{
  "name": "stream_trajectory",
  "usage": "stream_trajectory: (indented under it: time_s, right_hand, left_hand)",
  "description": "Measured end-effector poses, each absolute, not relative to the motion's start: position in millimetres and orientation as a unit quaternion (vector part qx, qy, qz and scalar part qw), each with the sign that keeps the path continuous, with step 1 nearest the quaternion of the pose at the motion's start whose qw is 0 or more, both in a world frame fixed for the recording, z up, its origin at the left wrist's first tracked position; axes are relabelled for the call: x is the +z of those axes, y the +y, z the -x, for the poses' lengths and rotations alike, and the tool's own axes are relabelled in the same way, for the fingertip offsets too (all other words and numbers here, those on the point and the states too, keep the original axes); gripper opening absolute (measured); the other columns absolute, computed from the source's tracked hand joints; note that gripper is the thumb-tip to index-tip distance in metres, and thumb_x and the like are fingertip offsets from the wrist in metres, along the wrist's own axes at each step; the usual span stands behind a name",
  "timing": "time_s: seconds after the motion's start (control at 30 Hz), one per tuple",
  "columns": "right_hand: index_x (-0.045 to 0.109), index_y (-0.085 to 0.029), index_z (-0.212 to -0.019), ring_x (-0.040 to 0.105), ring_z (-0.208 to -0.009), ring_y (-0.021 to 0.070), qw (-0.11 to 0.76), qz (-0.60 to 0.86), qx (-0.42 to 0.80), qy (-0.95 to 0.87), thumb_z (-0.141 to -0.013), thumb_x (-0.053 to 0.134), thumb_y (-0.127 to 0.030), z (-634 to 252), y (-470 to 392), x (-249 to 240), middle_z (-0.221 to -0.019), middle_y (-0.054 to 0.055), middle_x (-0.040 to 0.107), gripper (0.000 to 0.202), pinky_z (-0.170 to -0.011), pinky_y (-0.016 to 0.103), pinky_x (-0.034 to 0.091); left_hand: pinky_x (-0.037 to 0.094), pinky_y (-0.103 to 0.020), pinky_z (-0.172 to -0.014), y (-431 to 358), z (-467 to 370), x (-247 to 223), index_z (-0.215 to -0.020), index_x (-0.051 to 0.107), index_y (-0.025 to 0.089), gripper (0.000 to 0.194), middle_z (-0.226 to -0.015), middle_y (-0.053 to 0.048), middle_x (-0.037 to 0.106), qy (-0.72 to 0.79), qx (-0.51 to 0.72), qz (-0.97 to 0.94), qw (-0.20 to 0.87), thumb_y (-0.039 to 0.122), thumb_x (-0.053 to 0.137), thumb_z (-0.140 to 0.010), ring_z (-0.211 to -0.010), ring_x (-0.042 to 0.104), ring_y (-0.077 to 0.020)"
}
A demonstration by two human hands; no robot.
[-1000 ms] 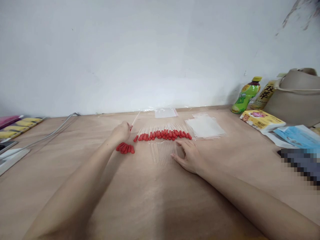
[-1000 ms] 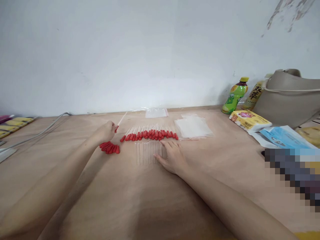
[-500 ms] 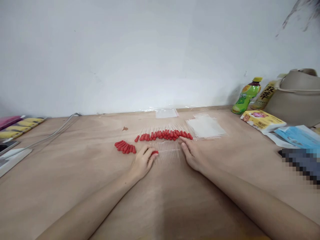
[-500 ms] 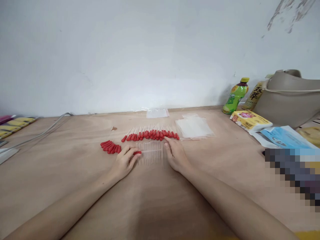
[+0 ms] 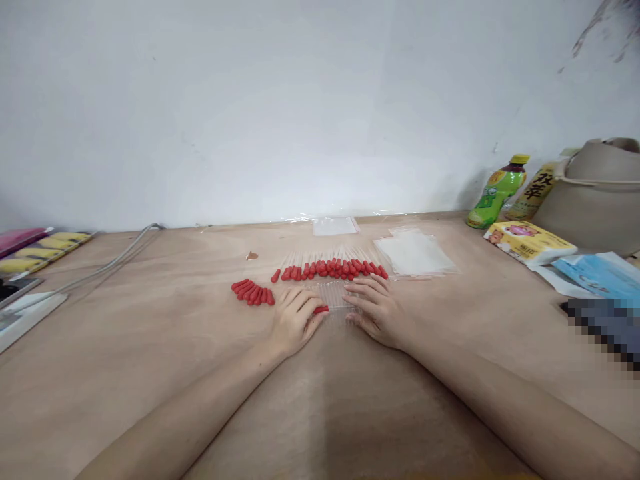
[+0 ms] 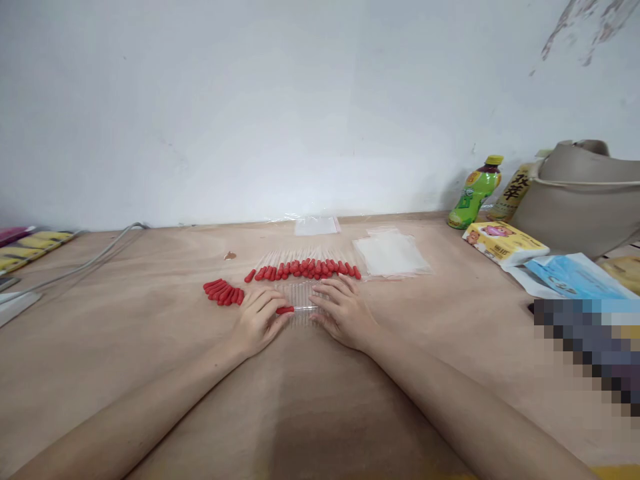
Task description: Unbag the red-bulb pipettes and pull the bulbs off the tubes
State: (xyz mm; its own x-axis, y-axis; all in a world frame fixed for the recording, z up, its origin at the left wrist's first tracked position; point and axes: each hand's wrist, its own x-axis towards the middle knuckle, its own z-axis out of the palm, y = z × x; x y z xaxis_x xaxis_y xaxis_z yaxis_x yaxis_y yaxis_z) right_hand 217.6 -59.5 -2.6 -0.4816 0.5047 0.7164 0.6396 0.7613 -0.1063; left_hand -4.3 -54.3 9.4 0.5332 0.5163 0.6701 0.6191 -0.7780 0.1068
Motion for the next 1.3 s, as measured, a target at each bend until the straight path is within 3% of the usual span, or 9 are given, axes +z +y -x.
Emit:
stream_trajectory:
  time_s: [0.4,0.63,1.03,1.3]
  right_hand:
    - [0.065,-0.024,-0.091,0.053,-0.099,0.0181,0.386,0.322,-0.079,-0.861,-0.083,0.053,-0.028,-213.5,-59.5,-1.7,-0.093,0.0,0.067,0.015,-0.097,0.043,0.031]
    - [0.062,-0.018,-0.101,0.053,-0.105,0.0204,0.358,0.329,-0.062,-0.872,-0.083,0.052,-0.038,-210.7,-58.9,-3.1,-0.102,0.005,0.066,0.028,-0.1,0.046,0.029]
    - [0.058,-0.017,-0.106,0.048,-0.114,0.0194,0.342,0.284,-0.034,-0.895,-0.086,0.048,-0.026,-208.4,-59.4,-6.0,-0.105,0.004,0.065,0.025,-0.102,0.045,0.033]
    - [0.058,-0.016,-0.102,0.054,-0.108,0.0167,0.372,0.25,-0.029,-0.894,-0.086,0.045,-0.019,-203.9,-59.7,-10.4,-0.099,0.005,0.066,0.02,-0.1,0.039,0.039]
  left_hand:
    - [0.039,-0.041,-0.094,-50.3,0.6,9.2,-0.094,0.062,0.021,0.016,-0.094,-0.002,0.068,-0.244,-0.366,0.891,0.112,0.025,0.058,-0.079,-0.097,0.059,-0.0181]
    - [0.038,-0.042,-0.096,-51.2,-0.2,8.7,-0.094,0.062,0.02,0.016,-0.092,-0.002,0.07,-0.225,-0.386,0.884,0.141,0.023,0.059,-0.079,-0.094,0.062,-0.0178]
    - [0.035,-0.044,-0.1,-53.4,1.2,9.9,-0.099,0.059,0.019,0.019,-0.094,-0.003,0.069,-0.209,-0.371,0.893,0.146,0.021,0.057,-0.08,-0.097,0.061,-0.0175]
    - [0.028,-0.047,-0.103,-56.7,-0.9,13.9,-0.09,0.06,0.016,0.012,-0.092,-0.004,0.069,-0.208,-0.347,0.905,0.131,0.015,0.054,-0.08,-0.099,0.06,-0.0188]
